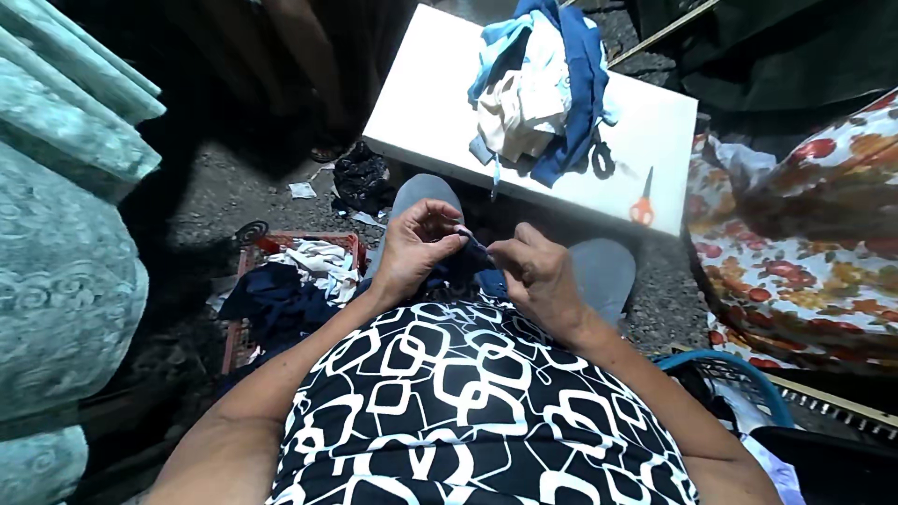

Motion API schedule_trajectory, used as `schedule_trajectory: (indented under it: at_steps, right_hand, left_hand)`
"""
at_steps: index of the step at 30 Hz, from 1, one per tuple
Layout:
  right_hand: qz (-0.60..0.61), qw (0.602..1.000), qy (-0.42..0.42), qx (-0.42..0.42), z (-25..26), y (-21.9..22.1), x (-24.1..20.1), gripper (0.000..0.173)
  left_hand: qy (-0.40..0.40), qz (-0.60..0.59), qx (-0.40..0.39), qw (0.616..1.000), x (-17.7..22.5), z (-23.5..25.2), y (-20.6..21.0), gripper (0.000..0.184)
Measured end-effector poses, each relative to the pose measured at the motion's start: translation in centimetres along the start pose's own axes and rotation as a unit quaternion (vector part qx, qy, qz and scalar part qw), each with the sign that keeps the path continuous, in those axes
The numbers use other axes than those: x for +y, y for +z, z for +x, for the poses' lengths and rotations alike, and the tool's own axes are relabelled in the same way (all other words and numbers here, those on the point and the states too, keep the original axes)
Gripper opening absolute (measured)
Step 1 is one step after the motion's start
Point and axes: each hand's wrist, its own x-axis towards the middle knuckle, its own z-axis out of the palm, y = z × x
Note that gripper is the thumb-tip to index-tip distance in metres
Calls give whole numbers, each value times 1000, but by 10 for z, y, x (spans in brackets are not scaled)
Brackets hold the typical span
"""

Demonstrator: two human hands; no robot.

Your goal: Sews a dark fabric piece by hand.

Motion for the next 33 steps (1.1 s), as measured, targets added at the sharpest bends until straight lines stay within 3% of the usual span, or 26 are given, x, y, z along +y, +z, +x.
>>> schedule_trajectory:
  at_steps: [10,16,22,27,33]
  right_hand:
    - [10,1000,21,-14,2,4,-1,13]
    - [32,999,35,-16,2,5,2,14]
    - [89,991,97,-7,1,11,-1,12]
    - [209,958,194,27,-2,19,-4,8]
    - [222,953,203,38,1,23,7,17]
  left_hand:
    - [18,8,8,1000,0,0,1,36]
    - [52,41,-38,997,5,-12,-3,40]
    - [146,91,-75,982,8,-18,-1,36]
    - [317,228,-74,918,-5,-2,6,13]
    - [329,233,-89,911,-16,7,12,10]
